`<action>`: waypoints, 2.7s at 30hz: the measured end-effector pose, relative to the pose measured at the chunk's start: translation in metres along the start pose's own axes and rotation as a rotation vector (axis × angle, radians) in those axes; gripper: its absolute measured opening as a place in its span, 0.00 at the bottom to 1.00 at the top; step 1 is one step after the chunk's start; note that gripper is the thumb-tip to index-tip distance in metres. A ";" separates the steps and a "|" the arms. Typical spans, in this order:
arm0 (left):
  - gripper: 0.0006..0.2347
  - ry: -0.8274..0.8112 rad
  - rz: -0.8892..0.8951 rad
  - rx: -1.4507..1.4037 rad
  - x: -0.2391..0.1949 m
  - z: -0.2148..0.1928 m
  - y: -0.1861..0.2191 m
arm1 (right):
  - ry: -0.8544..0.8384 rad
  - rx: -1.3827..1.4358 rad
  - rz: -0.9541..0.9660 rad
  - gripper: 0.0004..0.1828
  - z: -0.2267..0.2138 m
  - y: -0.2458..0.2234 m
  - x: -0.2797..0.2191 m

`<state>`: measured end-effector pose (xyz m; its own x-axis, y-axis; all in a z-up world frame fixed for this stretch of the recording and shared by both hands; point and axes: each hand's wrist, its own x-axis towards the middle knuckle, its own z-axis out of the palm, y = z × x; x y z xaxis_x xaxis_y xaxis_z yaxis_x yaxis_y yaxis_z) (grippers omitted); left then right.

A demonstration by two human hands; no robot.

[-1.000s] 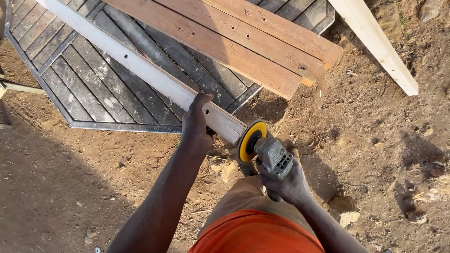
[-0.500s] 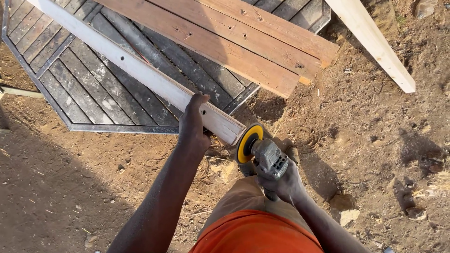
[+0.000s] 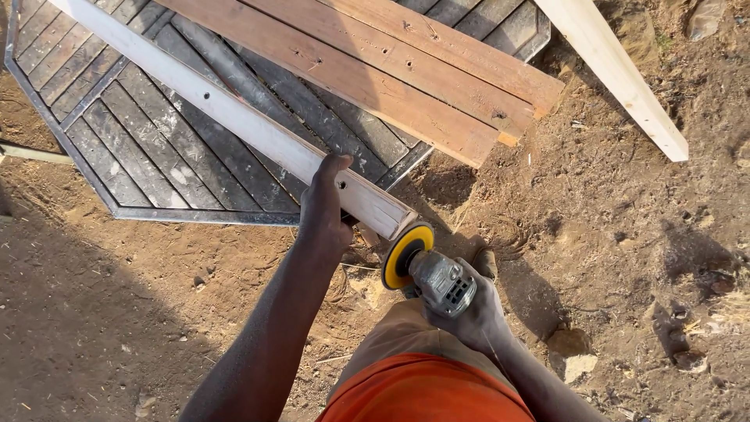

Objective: Sanding a wooden plank with an angle grinder and then carrying it away.

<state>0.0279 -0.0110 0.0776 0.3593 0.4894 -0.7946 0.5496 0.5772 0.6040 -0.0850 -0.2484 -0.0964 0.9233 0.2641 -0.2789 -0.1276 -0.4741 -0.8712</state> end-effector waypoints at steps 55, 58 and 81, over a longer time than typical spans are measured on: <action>0.39 -0.226 -0.123 -0.887 0.148 -0.120 -0.193 | -0.546 -1.015 0.373 0.33 -0.016 -0.108 0.030; 0.39 -0.215 -0.166 -0.928 0.157 -0.122 -0.208 | -0.538 -1.011 0.367 0.24 -0.010 -0.115 0.035; 0.42 -0.312 -0.042 -1.013 0.181 -0.131 -0.282 | -0.719 -1.117 -0.184 0.40 0.159 -0.200 0.199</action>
<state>-0.1610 0.0003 -0.2289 0.6113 0.3499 -0.7098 -0.2676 0.9355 0.2307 0.0670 0.0323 -0.0418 0.4571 0.6141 -0.6433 0.6577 -0.7204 -0.2203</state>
